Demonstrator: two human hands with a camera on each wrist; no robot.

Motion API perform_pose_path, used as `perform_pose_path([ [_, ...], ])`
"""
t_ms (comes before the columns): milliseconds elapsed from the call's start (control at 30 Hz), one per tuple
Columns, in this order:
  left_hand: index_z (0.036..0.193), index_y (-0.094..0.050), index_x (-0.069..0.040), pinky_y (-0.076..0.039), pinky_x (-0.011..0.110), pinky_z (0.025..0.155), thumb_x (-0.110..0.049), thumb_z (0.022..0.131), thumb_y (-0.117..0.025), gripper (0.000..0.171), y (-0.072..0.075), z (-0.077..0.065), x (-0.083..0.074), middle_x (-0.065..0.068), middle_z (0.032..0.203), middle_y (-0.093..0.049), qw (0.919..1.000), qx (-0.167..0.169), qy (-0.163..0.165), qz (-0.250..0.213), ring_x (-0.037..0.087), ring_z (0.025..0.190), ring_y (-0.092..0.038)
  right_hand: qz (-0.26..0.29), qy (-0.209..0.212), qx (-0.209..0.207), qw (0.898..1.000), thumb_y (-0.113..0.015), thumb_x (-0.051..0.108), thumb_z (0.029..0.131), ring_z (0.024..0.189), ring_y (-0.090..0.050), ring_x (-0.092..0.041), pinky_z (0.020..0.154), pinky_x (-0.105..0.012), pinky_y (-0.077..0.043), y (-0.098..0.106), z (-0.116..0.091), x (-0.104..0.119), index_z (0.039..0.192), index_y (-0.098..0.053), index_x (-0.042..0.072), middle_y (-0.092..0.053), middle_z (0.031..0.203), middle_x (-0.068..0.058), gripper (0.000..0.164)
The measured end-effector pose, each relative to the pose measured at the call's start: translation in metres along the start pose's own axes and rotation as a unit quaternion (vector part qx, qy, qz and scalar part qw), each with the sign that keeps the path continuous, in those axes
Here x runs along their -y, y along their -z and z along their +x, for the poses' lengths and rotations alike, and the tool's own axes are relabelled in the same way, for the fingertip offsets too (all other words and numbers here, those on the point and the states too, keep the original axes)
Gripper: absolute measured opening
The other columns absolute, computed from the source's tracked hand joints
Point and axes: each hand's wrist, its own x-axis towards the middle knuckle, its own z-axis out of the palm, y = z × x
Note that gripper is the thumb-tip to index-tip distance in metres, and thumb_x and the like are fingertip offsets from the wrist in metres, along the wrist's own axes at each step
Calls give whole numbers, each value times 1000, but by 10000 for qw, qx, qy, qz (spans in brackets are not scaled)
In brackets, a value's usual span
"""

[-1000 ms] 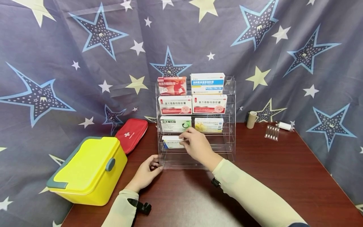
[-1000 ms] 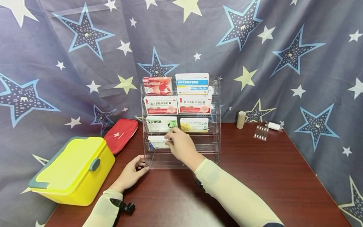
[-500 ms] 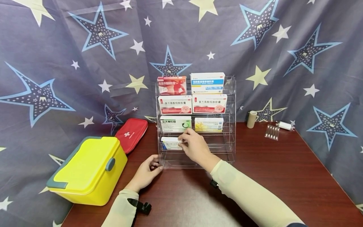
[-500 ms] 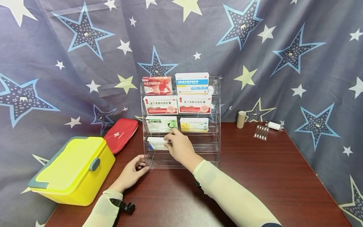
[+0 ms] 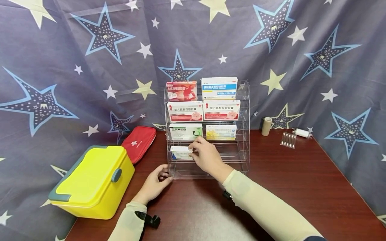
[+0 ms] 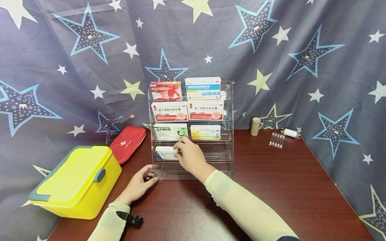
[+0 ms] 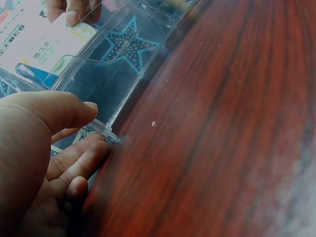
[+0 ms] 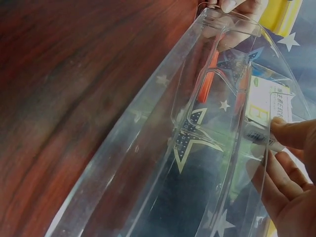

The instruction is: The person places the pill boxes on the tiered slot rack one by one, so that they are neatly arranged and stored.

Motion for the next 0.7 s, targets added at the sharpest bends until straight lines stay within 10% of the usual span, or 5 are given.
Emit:
perform_pose_path([
  [700,132,-63,-7,-50,34,88,-10,91,-81,45,1,-1,1,4,107,-69,10000,-12,59,-9,19,99,-67,115,-189,151,9996,-87,15,87,87,-71,-4,78,-29,-57,2,-2,3,104,-78,17,-61,103,7,19],
])
